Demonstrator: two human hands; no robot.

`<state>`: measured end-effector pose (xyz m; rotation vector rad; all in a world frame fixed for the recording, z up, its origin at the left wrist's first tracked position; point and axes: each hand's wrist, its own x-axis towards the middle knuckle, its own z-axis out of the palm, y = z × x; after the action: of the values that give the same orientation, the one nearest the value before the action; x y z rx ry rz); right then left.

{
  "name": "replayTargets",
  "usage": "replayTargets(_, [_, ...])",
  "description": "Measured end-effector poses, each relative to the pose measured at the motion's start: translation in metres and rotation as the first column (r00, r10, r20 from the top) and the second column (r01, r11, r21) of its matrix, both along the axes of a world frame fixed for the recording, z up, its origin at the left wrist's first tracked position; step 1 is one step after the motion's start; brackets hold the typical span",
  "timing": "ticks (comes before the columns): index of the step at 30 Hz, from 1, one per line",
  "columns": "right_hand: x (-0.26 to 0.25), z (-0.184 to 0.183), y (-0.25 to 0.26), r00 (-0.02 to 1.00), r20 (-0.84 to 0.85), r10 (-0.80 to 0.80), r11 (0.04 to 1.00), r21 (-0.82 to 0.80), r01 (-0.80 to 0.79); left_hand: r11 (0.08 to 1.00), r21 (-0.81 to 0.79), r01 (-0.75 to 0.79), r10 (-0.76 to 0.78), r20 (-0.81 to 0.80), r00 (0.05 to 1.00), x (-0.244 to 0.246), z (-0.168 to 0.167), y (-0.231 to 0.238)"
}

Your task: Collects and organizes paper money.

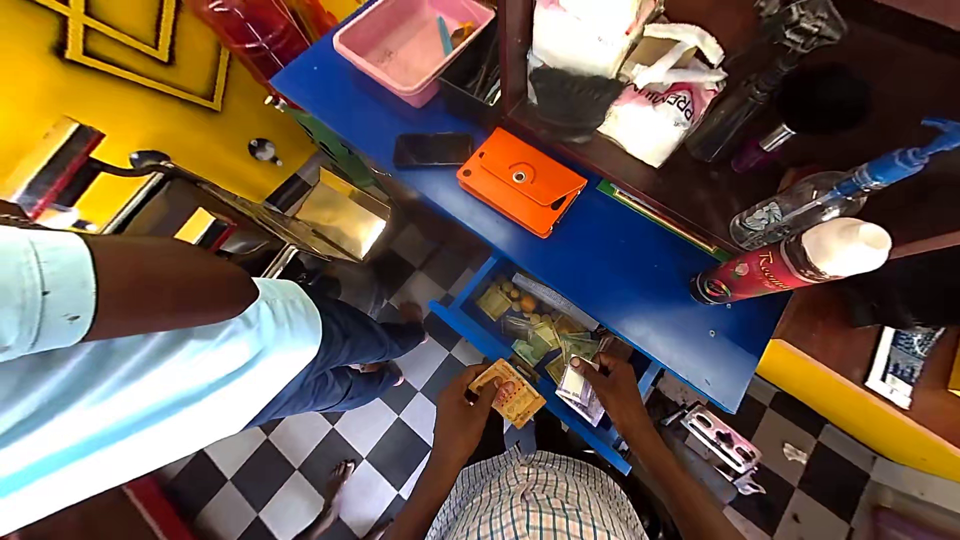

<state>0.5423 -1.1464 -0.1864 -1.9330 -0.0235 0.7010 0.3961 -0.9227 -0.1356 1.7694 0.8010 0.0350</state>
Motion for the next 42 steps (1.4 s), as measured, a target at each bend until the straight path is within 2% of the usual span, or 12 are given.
replayTargets(3, [-0.016, 0.019, 0.02, 0.995, -0.099, -0.008, 0.98, 0.195, 0.028, 0.994, -0.077, 0.079, -0.078, 0.017, 0.997, 0.006, 0.002, -0.006])
replayTargets(8, [-0.033, 0.027, 0.052, 0.987, -0.152, -0.06, 0.985, 0.152, 0.083, 0.934, -0.326, 0.143, -0.113, 0.11, 0.987, 0.011, 0.007, -0.016])
replayTargets(14, [-0.031, 0.028, 0.065, 0.977, -0.188, -0.101, 0.983, 0.135, 0.128, 0.921, -0.34, 0.188, -0.144, 0.153, 0.978, 0.008, 0.004, -0.01])
replayTargets(17, [-0.032, 0.028, 0.067, 0.988, -0.15, -0.045, 0.986, 0.155, 0.069, 0.955, -0.286, 0.073, -0.028, 0.159, 0.987, 0.008, 0.005, -0.011])
replayTargets(19, [-0.035, 0.027, 0.067, 0.995, -0.097, 0.027, 0.979, 0.204, -0.006, 0.939, -0.338, -0.065, 0.121, 0.147, 0.982, 0.011, 0.008, -0.012])
replayTargets(22, [-0.039, 0.028, 0.067, 0.989, -0.105, 0.102, 0.968, 0.239, -0.074, 0.799, -0.541, -0.261, 0.34, 0.05, 0.939, 0.016, 0.008, -0.017])
replayTargets(24, [-0.039, 0.027, 0.067, 0.983, -0.115, 0.146, 0.968, 0.221, -0.118, 0.728, -0.605, -0.323, 0.406, 0.001, 0.914, 0.018, 0.006, -0.019])
replayTargets(28, [-0.035, 0.024, 0.065, 0.971, -0.093, 0.22, 0.967, 0.149, -0.205, 0.78, -0.561, -0.277, 0.36, 0.04, 0.932, 0.017, 0.004, -0.016])
replayTargets(31, [-0.034, 0.02, 0.063, 0.956, -0.01, 0.293, 0.948, 0.136, -0.289, 0.798, -0.552, -0.24, 0.333, 0.073, 0.94, 0.013, 0.005, -0.011])
replayTargets(33, [-0.033, 0.023, 0.066, 0.943, -0.007, 0.331, 0.922, 0.213, -0.323, 0.776, -0.581, -0.246, 0.374, 0.11, 0.921, 0.011, 0.006, -0.009])
replayTargets(36, [-0.039, 0.035, 0.081, 0.936, -0.101, 0.339, 0.894, 0.343, -0.287, 0.743, -0.623, -0.245, 0.428, 0.162, 0.889, 0.007, 0.008, -0.013])
replayTargets(42, [-0.047, 0.036, 0.098, 0.83, -0.155, 0.536, 0.814, 0.355, -0.46, 0.604, -0.703, -0.377, 0.539, 0.011, 0.842, 0.002, 0.014, -0.012])
